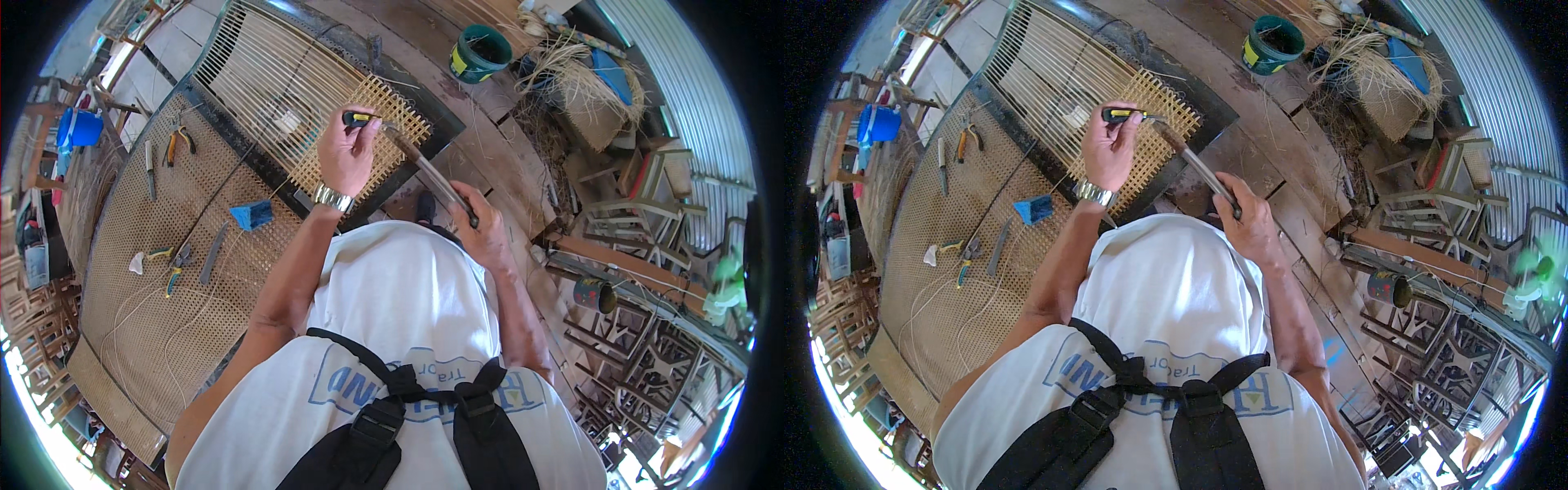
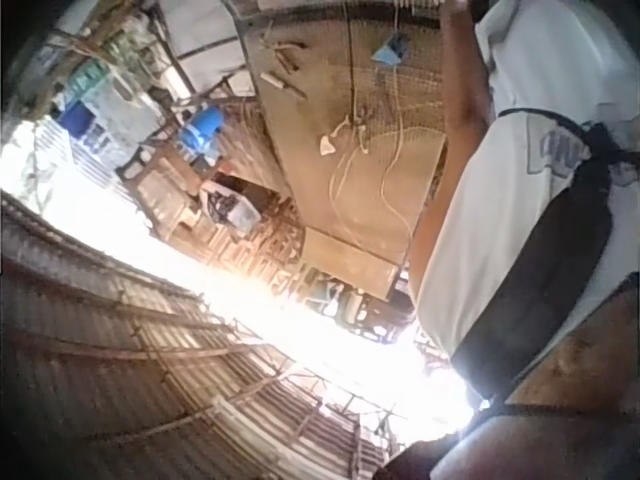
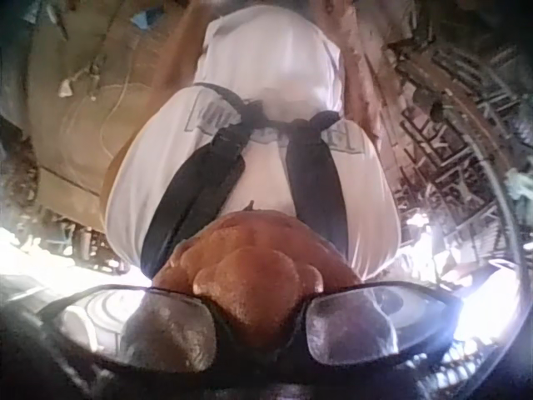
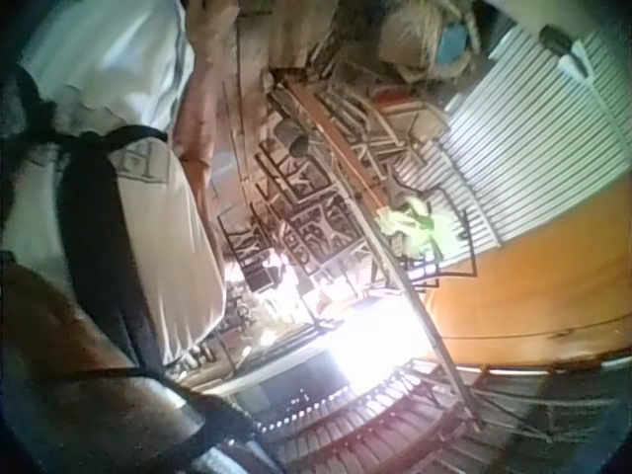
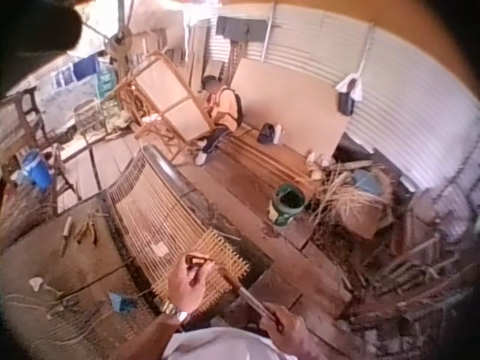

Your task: Repairing or weaving a rattan mesh using tools like a hammer and wedge in a furniture manufacturing environment.

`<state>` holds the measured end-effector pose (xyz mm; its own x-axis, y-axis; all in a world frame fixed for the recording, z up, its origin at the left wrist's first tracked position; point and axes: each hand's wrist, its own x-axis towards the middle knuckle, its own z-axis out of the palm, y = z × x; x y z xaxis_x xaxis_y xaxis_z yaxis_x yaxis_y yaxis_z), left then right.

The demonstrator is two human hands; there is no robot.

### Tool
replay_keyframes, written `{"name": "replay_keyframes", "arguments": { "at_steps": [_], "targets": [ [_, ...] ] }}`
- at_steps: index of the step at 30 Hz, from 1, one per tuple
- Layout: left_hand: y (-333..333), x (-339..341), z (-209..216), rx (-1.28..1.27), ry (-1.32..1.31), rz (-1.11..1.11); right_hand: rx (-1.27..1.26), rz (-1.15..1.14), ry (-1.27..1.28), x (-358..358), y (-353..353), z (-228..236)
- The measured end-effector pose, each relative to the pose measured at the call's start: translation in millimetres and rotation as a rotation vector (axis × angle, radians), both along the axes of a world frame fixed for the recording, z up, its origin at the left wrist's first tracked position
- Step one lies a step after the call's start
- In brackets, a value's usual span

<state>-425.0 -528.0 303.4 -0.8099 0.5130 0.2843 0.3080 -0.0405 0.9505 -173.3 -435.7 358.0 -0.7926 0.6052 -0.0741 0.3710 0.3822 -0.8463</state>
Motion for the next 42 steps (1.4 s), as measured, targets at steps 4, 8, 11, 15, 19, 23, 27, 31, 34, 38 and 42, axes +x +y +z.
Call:
{"name": "replay_keyframes", "arguments": {
  "at_steps": [4,8,11,15,19,23,27,31,34,38,42],
  "targets": [
    [-2,3,15,0.052,-0.020,-0.001,0.072,-0.098,0.026,26,0,-3],
    [2,10,13,-0.094,-0.018,-0.035,0.012,-0.251,0.038,27,11,6],
    [3,13,5,0.051,-0.031,-0.055,-0.038,-0.288,0.026,26,17,10],
    [4,13,10,-0.042,-0.001,-0.054,-0.008,-0.281,0.072,22,17,15],
    [7,12,21,0.024,-0.005,-0.022,-0.041,-0.260,0.052,18,18,12],
    [7,10,18,-0.112,0.034,-0.052,-0.058,-0.243,0.081,9,13,14],
    [8,11,11,-0.127,0.053,-0.099,0.035,-0.167,0.042,6,14,14],
    [-7,4,32,0.223,-0.193,-0.197,-0.071,-0.256,0.125,32,19,-9],
    [-32,19,100,0.419,-0.481,-0.444,-0.251,-0.491,0.150,68,24,-35],
    [-51,28,182,0.524,-0.618,-1.362,-0.290,-0.694,-0.069,127,34,-90],
    [-42,58,238,0.877,-0.722,-1.232,-0.165,-0.637,-0.202,171,49,-147]
  ]
}}
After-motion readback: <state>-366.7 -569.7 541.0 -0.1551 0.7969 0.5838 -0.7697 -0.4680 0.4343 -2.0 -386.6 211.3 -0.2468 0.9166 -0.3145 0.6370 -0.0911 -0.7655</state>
